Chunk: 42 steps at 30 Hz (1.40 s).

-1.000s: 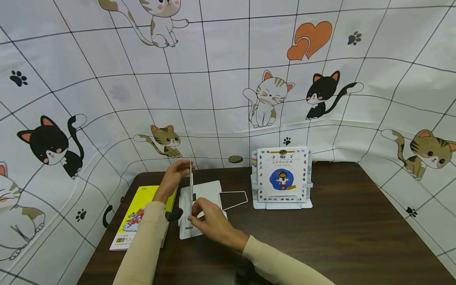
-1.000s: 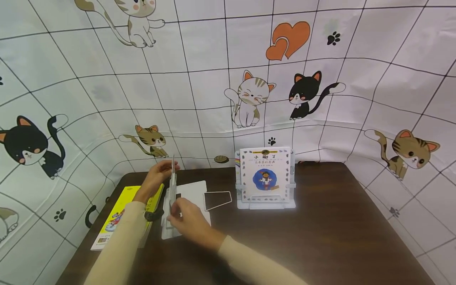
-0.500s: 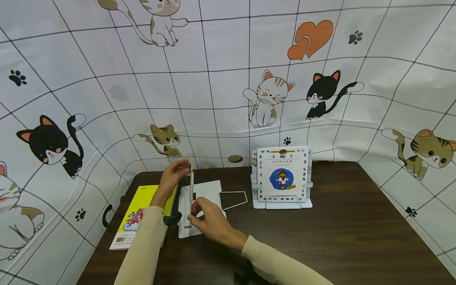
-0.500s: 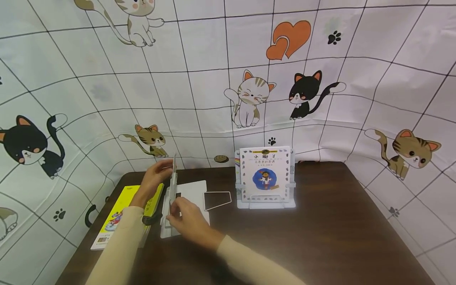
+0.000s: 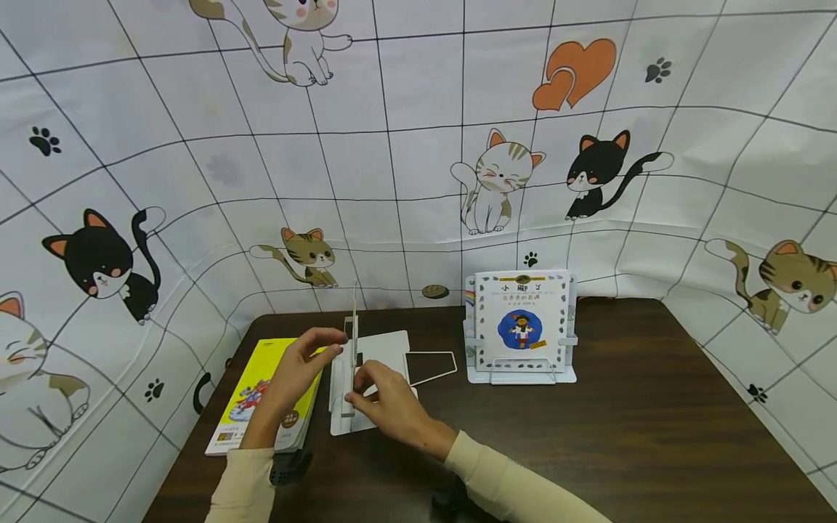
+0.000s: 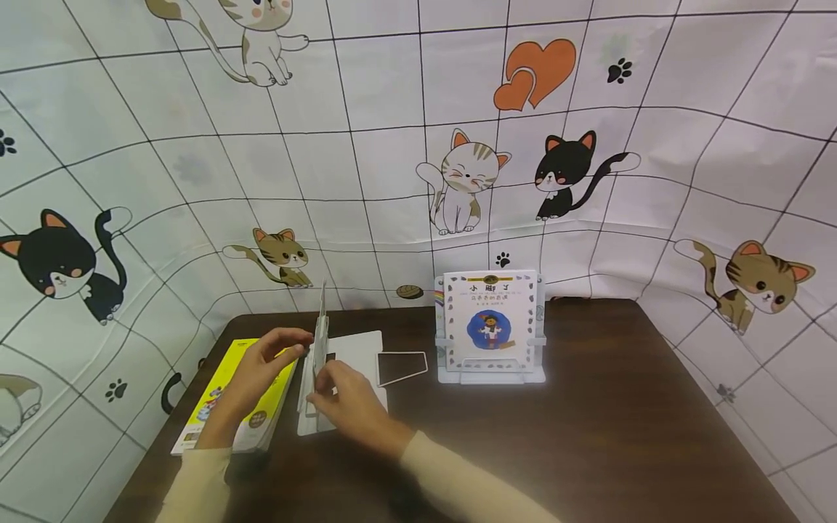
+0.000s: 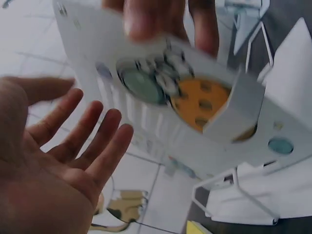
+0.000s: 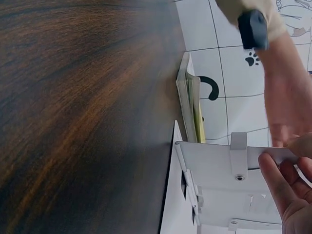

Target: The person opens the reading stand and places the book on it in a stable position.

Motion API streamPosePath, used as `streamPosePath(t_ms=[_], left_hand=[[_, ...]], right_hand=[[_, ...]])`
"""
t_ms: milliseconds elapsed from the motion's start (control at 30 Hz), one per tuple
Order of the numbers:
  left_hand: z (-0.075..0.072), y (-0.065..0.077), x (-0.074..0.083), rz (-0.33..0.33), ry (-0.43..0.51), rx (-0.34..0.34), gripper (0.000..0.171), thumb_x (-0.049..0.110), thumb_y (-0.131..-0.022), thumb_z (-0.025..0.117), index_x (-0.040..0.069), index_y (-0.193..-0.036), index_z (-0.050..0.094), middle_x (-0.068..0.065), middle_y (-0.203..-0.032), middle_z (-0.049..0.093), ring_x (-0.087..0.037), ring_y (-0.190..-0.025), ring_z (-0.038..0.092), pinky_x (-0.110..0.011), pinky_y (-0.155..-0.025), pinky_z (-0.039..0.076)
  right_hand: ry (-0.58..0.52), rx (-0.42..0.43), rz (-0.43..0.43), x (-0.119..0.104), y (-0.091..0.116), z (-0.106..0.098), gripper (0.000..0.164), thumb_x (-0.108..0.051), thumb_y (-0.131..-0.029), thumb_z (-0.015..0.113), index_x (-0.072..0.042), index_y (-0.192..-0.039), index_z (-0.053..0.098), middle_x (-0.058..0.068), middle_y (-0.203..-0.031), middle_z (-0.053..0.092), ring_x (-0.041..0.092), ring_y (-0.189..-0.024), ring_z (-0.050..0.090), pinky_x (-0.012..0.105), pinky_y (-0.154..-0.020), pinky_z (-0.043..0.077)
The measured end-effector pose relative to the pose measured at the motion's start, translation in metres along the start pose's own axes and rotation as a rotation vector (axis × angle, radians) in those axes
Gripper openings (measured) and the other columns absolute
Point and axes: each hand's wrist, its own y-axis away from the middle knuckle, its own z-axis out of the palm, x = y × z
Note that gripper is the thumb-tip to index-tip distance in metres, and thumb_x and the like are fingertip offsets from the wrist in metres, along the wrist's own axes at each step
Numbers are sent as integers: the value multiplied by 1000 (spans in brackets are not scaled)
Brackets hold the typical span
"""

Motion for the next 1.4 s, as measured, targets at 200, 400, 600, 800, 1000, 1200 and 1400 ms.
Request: streamPosePath(t_ms=[200,400,600,800,1000,1200,1400], left_hand=[[15,20,16,44,-10,-100,57,15,-101,75,9,-149,46,-17,-156,45,-39,-145,48,-35,-111,55],[32,24,23,73,-151,46,55,17,-93,85,7,-138,55,-16,-144,53,-41,-137,56,-53,-103,57],[35,26,24,131,-175,158,44,3,-90,85,4,-130,66,-14,-128,64,-33,-114,68,-46,-92,63],[35,29,23,119,-166,185,43,0,-88,85,5,-128,69,-12,-125,67,-30,-109,70,-38,-88,64],[36,34,24,127,-133,170,44,1,-88,85,7,-129,71,-12,-126,68,-29,-110,70,-41,-90,63],[37,35,21,169,-105,157,43,-5,-87,84,4,-127,71,-12,-125,68,-24,-107,70,-40,-90,63],[38,35,20,155,-60,120,35,-5,-87,83,5,-118,72,-13,-130,68,-33,-114,74,-34,-91,63]], right_hand=[[-2,-12,-6,0,0,-2,18,-11,-100,76,-9,-109,62,6,-105,68,11,-100,69,13,-83,58],[-6,-68,-5,0,-2,-9,18,-12,-100,75,-9,-114,64,6,-111,71,15,-102,73,15,-84,59],[-30,-88,31,10,-16,-32,19,-11,-102,73,-7,-120,70,8,-117,75,22,-104,75,22,-84,61],[-42,53,86,26,-50,-67,17,-11,-104,69,-3,-120,69,12,-115,77,27,-102,76,35,-89,64],[-19,136,168,32,-85,-97,24,-15,-107,66,-1,-127,67,13,-120,74,28,-108,74,41,-93,62],[-45,108,236,33,-111,-108,34,-18,-108,65,-3,-138,61,15,-133,69,33,-123,69,43,-97,61],[-137,3,260,40,-117,-107,43,-9,-109,60,-1,-151,53,19,-148,62,36,-137,62,48,-111,54]])
